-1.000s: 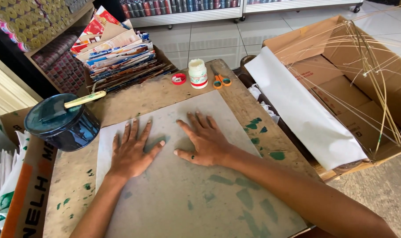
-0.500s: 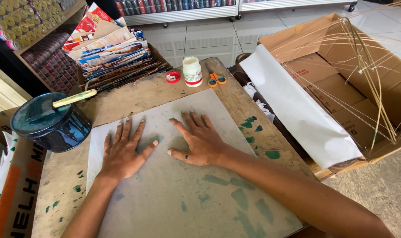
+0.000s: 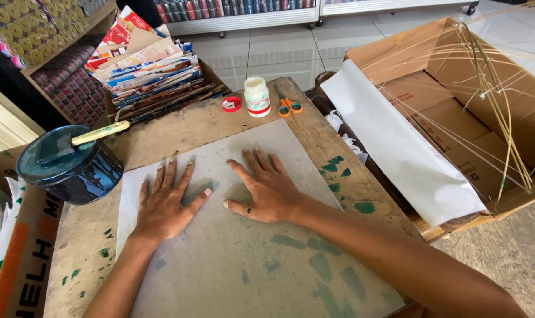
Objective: Painting a green stripe on kite sails and organizing the finished materials into a box.
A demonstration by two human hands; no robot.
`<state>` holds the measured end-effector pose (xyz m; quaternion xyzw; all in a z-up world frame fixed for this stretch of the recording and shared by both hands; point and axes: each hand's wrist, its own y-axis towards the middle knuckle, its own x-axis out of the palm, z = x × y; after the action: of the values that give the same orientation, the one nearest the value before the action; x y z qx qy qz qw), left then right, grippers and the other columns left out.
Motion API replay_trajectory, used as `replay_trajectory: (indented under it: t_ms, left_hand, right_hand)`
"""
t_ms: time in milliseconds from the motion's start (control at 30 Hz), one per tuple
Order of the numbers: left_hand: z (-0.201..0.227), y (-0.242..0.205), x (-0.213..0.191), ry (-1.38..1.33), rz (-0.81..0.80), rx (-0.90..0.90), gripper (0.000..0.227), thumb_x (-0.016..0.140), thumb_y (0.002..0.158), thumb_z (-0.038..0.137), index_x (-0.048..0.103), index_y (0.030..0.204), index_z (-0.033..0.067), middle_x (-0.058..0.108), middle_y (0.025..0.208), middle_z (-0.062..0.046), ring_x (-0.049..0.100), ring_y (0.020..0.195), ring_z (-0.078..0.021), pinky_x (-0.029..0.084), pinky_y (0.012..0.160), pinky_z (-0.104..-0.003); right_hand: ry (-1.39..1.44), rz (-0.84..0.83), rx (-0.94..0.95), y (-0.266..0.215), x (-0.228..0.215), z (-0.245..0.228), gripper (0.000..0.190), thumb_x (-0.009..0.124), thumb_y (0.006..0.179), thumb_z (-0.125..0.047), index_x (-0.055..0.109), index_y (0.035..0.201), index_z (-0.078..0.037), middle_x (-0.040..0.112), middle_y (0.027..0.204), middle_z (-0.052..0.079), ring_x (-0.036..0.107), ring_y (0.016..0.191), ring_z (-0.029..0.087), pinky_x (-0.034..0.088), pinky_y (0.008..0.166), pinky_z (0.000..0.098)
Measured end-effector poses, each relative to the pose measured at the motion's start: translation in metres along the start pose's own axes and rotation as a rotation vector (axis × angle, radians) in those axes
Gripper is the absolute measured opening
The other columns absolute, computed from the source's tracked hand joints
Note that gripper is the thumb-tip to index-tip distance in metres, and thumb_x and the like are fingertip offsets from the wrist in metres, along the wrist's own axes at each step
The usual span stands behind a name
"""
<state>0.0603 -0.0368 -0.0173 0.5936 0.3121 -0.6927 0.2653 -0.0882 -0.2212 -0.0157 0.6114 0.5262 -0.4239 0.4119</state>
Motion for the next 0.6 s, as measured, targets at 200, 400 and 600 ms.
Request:
replay_trajectory:
  t_ms: [200,400,600]
  left_hand:
    - [0.001,-0.001,-0.001,0.012,0.003,-0.009,0.081,0.029,0.094,0.075,0.018,0.164,0.0363,0.009,0.173,-0.009,0.006,0.159,-0.0283,0.004,0.125,-0.058]
    - [-0.001,-0.002,-0.002,-0.026,0.027,0.027,0.078,0.032,0.096,0.071,0.02,0.164,0.0343,0.011,0.172,-0.012,0.008,0.159,-0.0315,0.005,0.125,-0.059]
    - [-0.004,-0.005,0.002,-0.026,0.069,0.166,0.073,0.041,0.098,0.059,0.024,0.163,0.0321,0.017,0.17,-0.015,0.014,0.157,-0.0352,0.008,0.124,-0.061]
  right_hand:
    - [0.006,0.005,0.004,0.003,0.002,0.003,0.075,0.044,0.099,-0.054,0.023,0.16,-0.016,0.026,0.162,0.026,0.02,0.153,0.046,0.01,0.121,0.0627]
    - [-0.026,0.062,-0.003,0.012,0.014,0.012,0.062,0.041,0.104,-0.039,0.025,0.16,-0.017,0.032,0.159,0.024,0.025,0.151,0.045,0.015,0.12,0.0624]
    - [-0.04,0.092,0.014,0.016,0.022,0.016,0.063,0.042,0.103,-0.039,0.027,0.16,-0.016,0.035,0.16,0.021,0.027,0.151,0.042,0.017,0.12,0.0606]
